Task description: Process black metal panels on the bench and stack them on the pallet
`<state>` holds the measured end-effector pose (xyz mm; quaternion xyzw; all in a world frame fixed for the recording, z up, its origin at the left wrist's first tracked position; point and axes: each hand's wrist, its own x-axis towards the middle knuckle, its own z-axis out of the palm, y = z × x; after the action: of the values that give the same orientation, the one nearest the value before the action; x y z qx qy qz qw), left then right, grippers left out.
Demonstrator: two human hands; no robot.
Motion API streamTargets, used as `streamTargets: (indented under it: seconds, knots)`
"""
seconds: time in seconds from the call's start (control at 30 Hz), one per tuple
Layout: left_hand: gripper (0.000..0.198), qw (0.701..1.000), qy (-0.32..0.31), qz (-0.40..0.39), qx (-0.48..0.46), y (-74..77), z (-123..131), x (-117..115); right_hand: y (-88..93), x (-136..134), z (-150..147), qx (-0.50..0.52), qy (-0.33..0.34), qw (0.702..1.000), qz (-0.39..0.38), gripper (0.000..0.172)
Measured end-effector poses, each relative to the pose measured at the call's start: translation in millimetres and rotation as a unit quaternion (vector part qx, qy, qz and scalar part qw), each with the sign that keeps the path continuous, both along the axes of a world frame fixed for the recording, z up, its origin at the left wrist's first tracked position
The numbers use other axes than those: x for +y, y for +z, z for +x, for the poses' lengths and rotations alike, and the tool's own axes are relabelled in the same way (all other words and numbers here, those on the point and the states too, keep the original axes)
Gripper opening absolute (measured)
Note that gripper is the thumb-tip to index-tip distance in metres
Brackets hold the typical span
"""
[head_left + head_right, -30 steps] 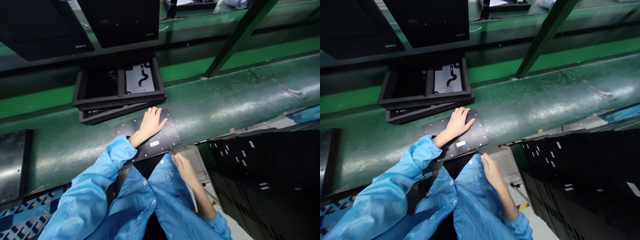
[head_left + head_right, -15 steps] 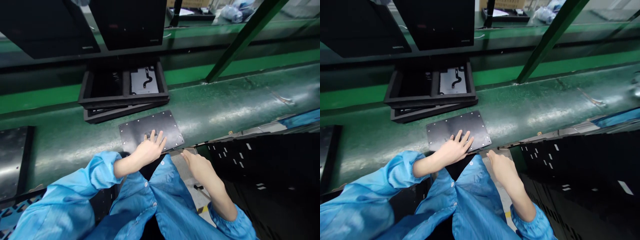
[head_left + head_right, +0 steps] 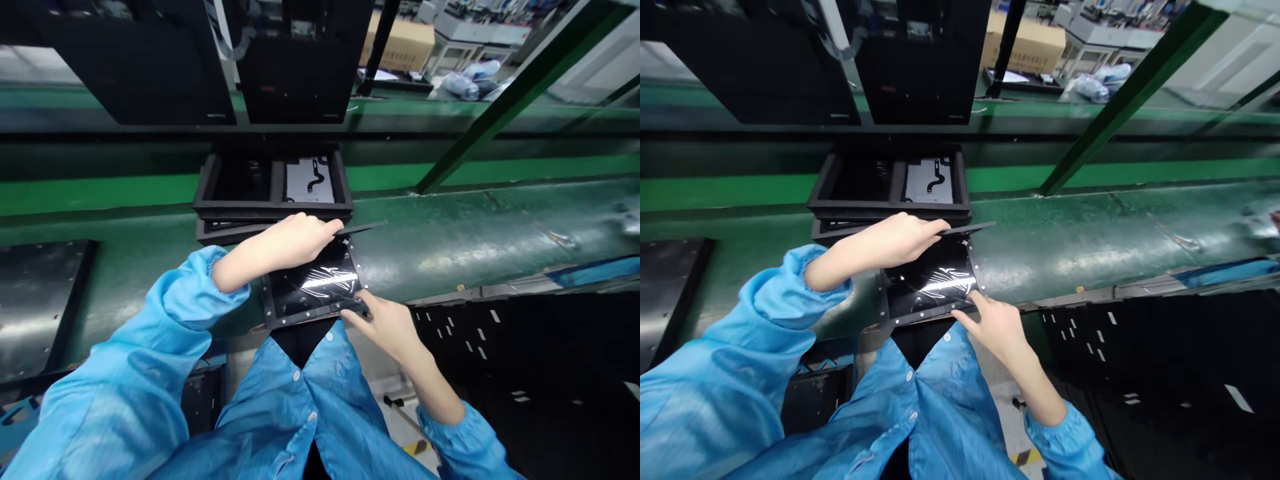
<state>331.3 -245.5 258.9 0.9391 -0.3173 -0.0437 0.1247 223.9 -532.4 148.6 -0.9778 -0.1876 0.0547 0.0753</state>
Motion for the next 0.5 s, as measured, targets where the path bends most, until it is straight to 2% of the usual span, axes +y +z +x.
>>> streamTargets:
  seconds: [0.07,0.2,0.33,0.4,0.5]
  knots:
    - [0.031,1.0,0.004,0.001,-0.012,1.7,10,3,-3.7,15,17,-0.008,0.083,0.996,-0.003,0.046]
    - [0.031,1.0,-0.005,-0.025,-0.011,3.1,19,6,-12.4,36,53,-0.025,0.227,0.973,-0.024,0.038]
    - [0.033,0.999,-0.008,-0.043,-0.004,8.1,30,11,-9.3,41,69,-0.022,0.34,0.936,0.09,0.021]
    - [0.033,0.998,-0.014,-0.057,-0.003,9.9,37,13,-2.7,40,69,-0.007,0.376,0.915,0.143,0.024]
    - [0.033,0.997,-0.02,-0.072,0.0,11.5,47,16,9.7,38,71,-0.027,0.381,0.914,0.14,0.029]
